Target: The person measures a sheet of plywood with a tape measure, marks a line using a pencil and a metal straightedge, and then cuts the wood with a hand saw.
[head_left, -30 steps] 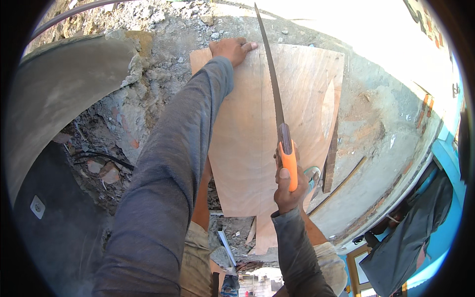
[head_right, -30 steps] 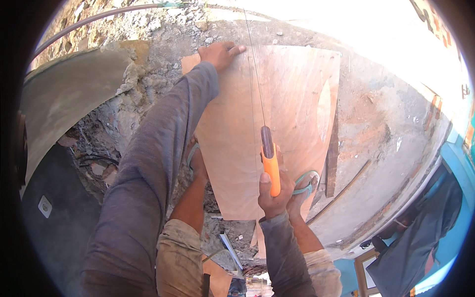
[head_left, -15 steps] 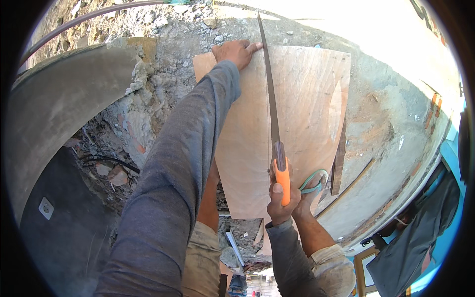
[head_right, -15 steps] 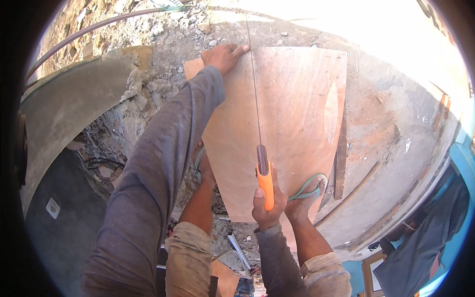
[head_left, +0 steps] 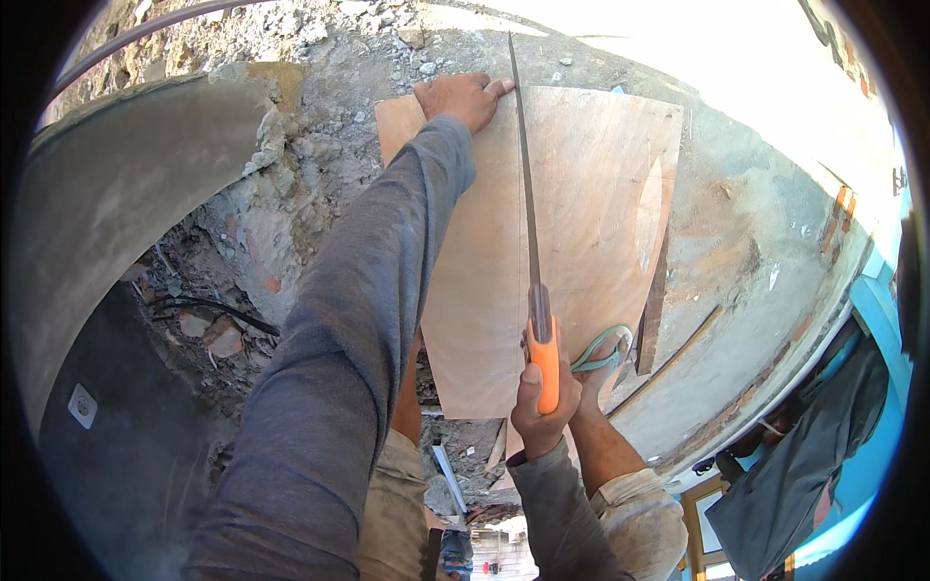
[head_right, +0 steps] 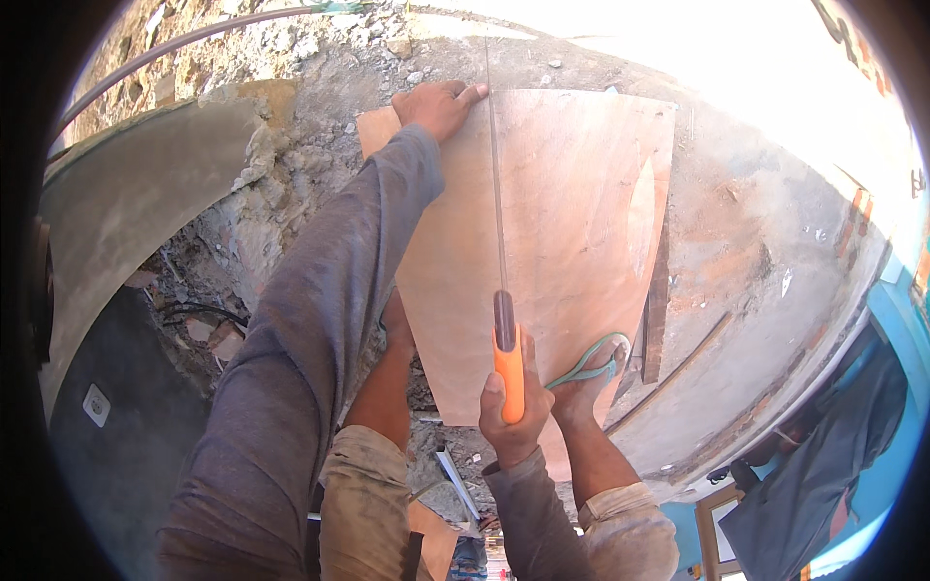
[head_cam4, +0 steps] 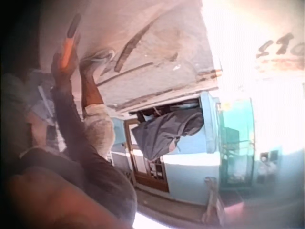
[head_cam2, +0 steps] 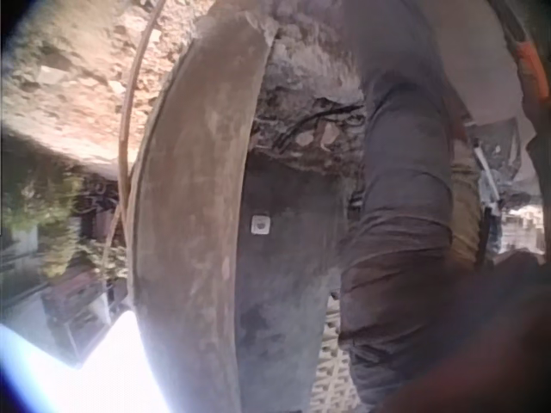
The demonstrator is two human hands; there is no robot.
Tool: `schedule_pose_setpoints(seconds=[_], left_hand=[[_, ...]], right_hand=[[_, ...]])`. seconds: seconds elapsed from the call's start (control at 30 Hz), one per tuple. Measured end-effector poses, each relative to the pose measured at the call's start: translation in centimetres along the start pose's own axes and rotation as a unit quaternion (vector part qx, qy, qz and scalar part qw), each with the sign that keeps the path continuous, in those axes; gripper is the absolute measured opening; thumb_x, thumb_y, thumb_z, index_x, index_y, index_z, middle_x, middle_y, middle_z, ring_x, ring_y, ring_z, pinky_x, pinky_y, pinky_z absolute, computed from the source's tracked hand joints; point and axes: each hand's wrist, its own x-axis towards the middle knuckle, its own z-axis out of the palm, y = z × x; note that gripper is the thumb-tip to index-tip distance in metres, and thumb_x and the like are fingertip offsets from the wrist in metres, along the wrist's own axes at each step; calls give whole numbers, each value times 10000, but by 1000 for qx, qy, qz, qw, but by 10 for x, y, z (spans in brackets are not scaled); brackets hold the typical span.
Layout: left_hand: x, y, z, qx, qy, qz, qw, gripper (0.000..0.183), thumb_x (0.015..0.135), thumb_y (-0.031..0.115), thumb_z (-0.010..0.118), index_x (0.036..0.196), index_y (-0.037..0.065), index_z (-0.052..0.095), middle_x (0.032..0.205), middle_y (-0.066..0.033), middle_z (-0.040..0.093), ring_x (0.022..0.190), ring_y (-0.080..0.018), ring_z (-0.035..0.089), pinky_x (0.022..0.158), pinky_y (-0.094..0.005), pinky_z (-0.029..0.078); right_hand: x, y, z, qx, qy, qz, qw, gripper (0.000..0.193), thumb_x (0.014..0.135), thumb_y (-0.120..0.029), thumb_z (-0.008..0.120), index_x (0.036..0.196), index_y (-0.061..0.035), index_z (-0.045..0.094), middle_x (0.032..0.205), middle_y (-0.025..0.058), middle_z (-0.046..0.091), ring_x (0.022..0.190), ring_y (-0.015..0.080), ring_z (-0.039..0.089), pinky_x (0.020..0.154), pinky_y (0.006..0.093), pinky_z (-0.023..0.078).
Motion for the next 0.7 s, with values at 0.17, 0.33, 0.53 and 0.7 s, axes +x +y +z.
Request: schedule_pose_setpoints(seconds=[0.17, 0.33, 0.53, 0.7], left_hand=[[4, 4, 2, -1, -5, 2, 1000, 683, 971, 747, 440, 1280, 219, 743, 1182, -80, 755, 1192, -252, 647, 1042, -480, 292], [1, 0, 2, 16, 17, -2, 1000, 670, 966, 745, 444, 1291, 236, 735, 1188, -86, 754, 1198, -264, 646, 1029, -485, 309], [8, 6, 0, 21, 10, 5, 1000, 662, 963, 748, 441, 1258, 243, 751, 1163, -83, 759, 1185, -271, 648, 1037, -489, 306], [5, 1, -1, 19, 16, 6, 1000, 645, 975, 730, 439, 1258, 241, 750, 1140, -83, 763, 1162, -266, 657, 1039, -495, 299]], right_hand=[[99, -15, 29, 14, -51, 107, 993, 439, 1040, -181, 560, 1368, 110, 563, 1184, 213, 723, 1117, 291, 701, 972, 341, 524], [-20, -11, -9, -28, -16, -8, 999, 474, 987, -134, 597, 1403, 86, 543, 1278, 281, 678, 1067, 320, 741, 860, 350, 563], [70, -17, 9, 45, -41, 119, 991, 500, 982, -131, 590, 1416, 108, 524, 1278, 281, 679, 1094, 328, 723, 904, 349, 550], [-45, -27, -31, 10, -48, 58, 997, 550, 972, -200, 588, 1395, 146, 517, 1313, 297, 659, 1224, 366, 671, 1024, 383, 522]])
